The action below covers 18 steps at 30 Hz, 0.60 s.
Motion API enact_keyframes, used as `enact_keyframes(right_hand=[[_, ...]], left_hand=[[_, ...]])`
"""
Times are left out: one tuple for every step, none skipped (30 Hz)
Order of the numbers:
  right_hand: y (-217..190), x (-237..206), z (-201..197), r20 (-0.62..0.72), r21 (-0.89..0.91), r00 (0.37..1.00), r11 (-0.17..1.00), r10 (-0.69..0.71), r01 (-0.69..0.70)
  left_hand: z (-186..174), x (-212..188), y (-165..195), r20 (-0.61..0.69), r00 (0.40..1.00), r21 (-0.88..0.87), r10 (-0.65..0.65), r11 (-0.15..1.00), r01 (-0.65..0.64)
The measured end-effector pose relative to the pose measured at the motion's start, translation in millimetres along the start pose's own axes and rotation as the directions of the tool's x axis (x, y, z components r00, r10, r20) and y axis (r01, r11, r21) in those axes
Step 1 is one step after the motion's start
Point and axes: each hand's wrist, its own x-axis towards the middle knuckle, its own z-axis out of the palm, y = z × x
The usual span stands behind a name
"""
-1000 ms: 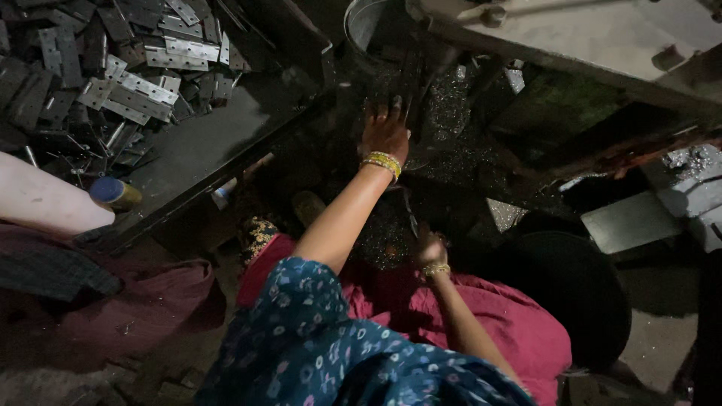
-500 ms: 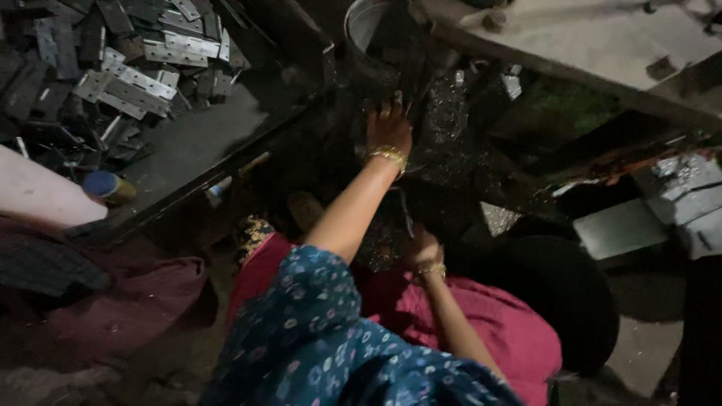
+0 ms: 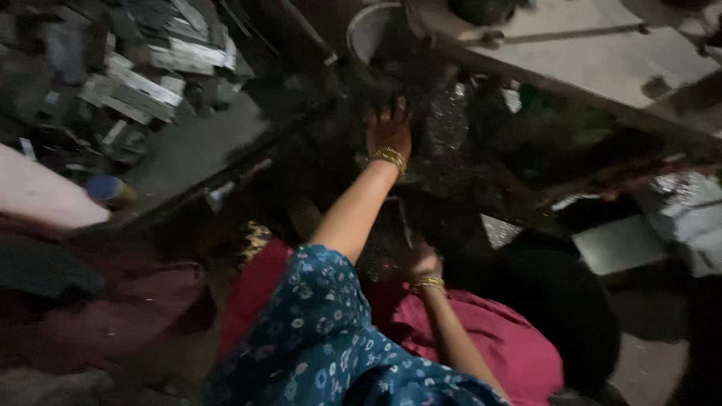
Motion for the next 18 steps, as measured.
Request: enact_keyframes(right_hand=[[-5,-1,-3,-0.007,0.209,1.0,0.978,-0.011,0.012],[-6,1,-13,0.145,-0.033,0.989,0.999,0.02,-0.016],[-8,8,-24,0.282,-0.269,0.956,0.963,0.076,0.003],[-12,16,-32,0.4,-0.472,0.904,0.879,0.149,0.064],[-14,23,-40,0.379,-0.444,0.904,0.896,0.199,-0.012],[-16,27,-45,0.359,-0.445,0.908,0.895,0.217,-0.038],[-16,30,-45,0.323,-0.437,0.923,0.898,0.211,-0.052],[-17,30,-41,0.29,-0.438,0.941,0.899,0.174,-0.032],[-16,27,-34,0.257,-0.435,0.958,0.9,0.126,-0.001],[-15,22,-24,0.221,-0.437,0.973,0.898,0.064,0.04],[-12,14,-12,0.188,-0.436,0.98,0.899,0.06,0.028],[-9,9,0,0.156,-0.432,0.986,0.902,0.051,0.021],[-5,2,7,0.122,-0.403,0.978,0.909,0.171,-0.109],[-2,0,12,0.061,-0.36,0.996,0.932,0.072,-0.045],[-2,-2,14,0.004,-0.312,1.0,0.95,0.002,0.0],[-1,-2,8,-0.066,-0.292,0.997,0.956,-0.05,0.029],[-1,0,3,0.021,-0.309,1.0,0.951,-0.023,0.029],[6,5,-1,0.103,-0.328,0.995,0.944,0.003,0.031]], left_hand=[[0,-1,-3,0.02,1.0,-0.031,-0.001,1.0,0.001],[-1,1,-3,0.044,0.999,-0.089,0.008,0.996,-0.004],[-2,3,-3,0.066,0.997,-0.037,0.031,0.999,-0.028],[-5,7,-2,0.085,0.995,0.029,0.045,0.998,-0.047],[-7,11,-1,0.114,0.992,0.085,0.061,0.994,-0.071],[-9,14,2,0.148,0.988,0.096,0.048,0.993,-0.063],[-10,17,5,0.181,0.983,0.109,0.032,0.993,-0.052],[-11,19,7,0.208,0.978,0.128,0.015,0.991,-0.042],[-12,20,9,0.14,0.99,0.072,0.023,0.997,-0.033],[-12,20,10,0.069,0.997,0.011,0.025,1.0,-0.026],[-12,20,9,0.002,1.0,-0.049,0.02,0.999,-0.019],[-12,21,8,0.015,0.999,-0.012,0.036,0.999,-0.036],[-12,20,6,0.016,0.999,0.02,0.043,0.999,-0.044],[-12,22,3,0.013,0.999,0.071,0.044,0.997,-0.045],[-13,23,-1,0.079,0.997,0.072,0.025,0.997,-0.03],[-14,25,-1,0.144,0.989,0.046,0.023,0.999,-0.029],[-16,26,-3,0.196,0.98,0.027,0.02,0.999,-0.025],[-15,25,-3,0.154,0.987,0.047,0.034,0.998,-0.042]])
